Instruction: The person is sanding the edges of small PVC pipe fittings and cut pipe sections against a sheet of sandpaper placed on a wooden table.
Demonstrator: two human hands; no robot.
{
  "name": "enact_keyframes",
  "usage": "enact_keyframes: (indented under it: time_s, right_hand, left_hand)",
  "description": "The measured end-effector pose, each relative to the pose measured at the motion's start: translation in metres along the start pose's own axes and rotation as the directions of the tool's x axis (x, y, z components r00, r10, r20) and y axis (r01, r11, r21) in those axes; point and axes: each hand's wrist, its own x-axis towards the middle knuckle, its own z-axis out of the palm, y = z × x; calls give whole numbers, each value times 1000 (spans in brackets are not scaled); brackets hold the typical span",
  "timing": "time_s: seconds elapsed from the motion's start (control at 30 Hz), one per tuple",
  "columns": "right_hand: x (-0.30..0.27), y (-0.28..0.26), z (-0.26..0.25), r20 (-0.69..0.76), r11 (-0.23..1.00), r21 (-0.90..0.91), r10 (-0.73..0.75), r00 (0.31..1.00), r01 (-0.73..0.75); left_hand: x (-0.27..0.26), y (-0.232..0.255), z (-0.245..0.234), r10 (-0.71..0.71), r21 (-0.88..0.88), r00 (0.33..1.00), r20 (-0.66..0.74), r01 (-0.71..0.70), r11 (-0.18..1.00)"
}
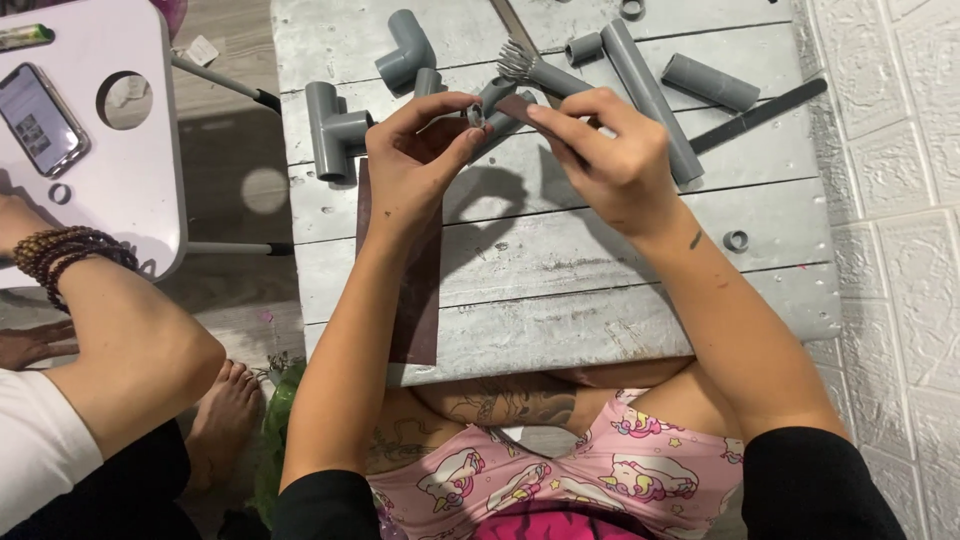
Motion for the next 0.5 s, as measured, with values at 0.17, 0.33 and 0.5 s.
enact_keyframes:
  time_s: [0.17, 0.33, 0.5]
  right_hand:
    - [4, -1, 1, 86, 989, -103, -97, 992, 106]
    - [4, -2, 0, 118, 964, -209, -142, 983, 164]
    - [1, 0, 1, 162, 975, -153, -134, 978, 159]
  left_hand:
    - [0, -3, 1, 27, 134, 1000, 3, -27, 991]
    - [3, -15, -2, 89, 164, 995, 47, -96, 982]
    - [3, -12, -1, 52, 283, 992, 117, -84, 955]
